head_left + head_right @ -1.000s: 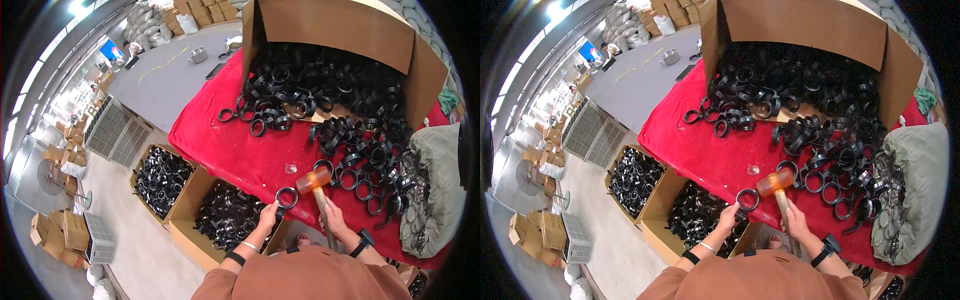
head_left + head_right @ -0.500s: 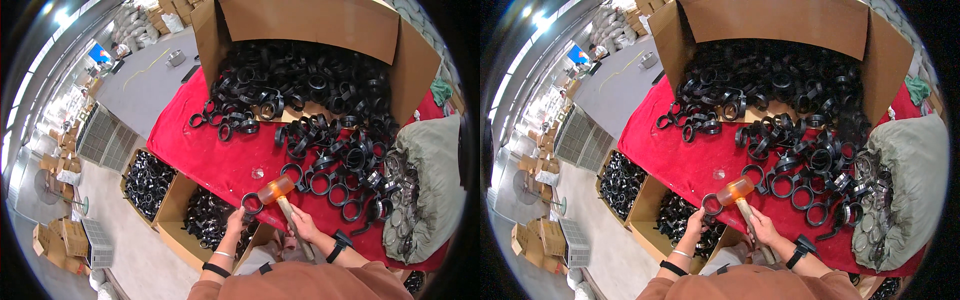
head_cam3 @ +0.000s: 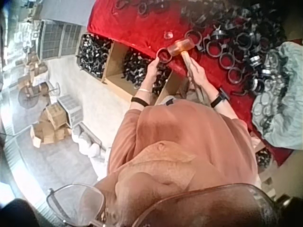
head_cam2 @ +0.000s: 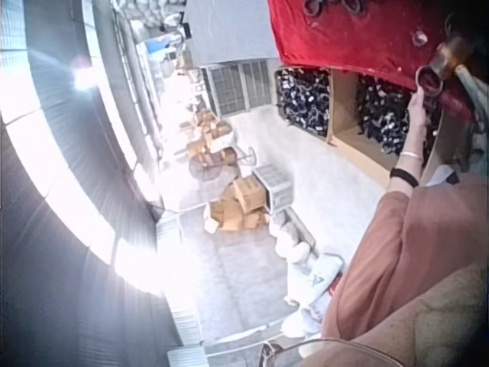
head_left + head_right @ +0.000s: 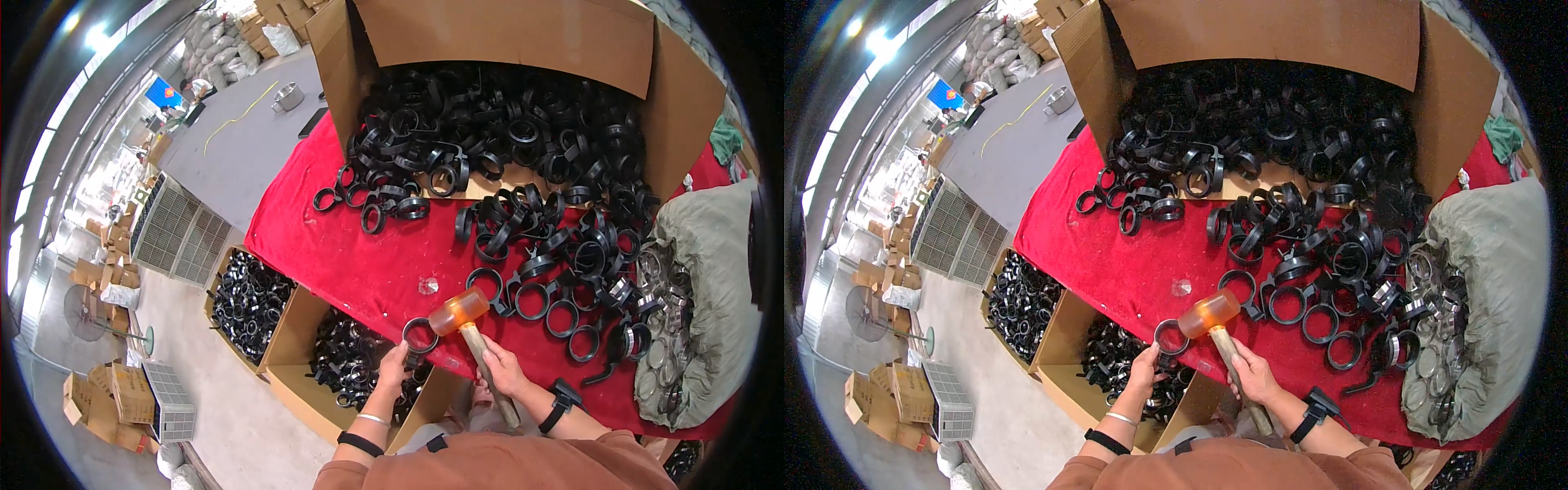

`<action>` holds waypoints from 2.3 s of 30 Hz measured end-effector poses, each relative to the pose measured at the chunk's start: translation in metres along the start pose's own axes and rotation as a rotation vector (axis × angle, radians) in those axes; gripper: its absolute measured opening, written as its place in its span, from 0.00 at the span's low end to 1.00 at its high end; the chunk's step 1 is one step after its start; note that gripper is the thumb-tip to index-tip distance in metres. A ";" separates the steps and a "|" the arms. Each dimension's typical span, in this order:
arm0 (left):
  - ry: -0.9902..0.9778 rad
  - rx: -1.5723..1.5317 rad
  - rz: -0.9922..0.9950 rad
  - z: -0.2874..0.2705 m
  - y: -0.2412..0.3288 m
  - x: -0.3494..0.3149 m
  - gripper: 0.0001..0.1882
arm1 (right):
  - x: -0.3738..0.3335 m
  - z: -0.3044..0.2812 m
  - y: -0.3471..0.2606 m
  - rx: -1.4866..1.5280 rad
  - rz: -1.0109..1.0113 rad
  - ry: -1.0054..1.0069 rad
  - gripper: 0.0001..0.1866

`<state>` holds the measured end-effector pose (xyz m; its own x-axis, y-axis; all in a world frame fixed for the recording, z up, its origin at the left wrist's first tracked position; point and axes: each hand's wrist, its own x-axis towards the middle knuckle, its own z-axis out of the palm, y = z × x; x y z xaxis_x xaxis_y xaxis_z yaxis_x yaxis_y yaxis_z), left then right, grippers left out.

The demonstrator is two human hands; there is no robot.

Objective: Using a rubber mallet to hammer plastic rings or circular components together or into place.

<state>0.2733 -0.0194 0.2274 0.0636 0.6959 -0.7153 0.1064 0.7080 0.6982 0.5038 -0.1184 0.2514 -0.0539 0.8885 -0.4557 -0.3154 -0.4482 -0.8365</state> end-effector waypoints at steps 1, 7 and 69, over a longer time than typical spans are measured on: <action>-0.025 0.021 0.022 -0.001 -0.001 0.002 0.19 | 0.001 0.002 0.000 0.005 -0.026 0.015 0.25; -0.055 0.038 0.109 -0.005 -0.016 0.011 0.23 | -0.002 0.010 0.001 -0.068 -0.075 0.063 0.23; -0.152 -0.145 0.195 -0.012 -0.024 0.027 0.17 | 0.006 0.120 -0.057 -0.750 -0.313 0.318 0.23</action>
<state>0.2602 -0.0162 0.1923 0.2177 0.8025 -0.5556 -0.0649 0.5799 0.8121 0.4079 -0.0754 0.3324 0.2335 0.9621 -0.1407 0.4417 -0.2338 -0.8662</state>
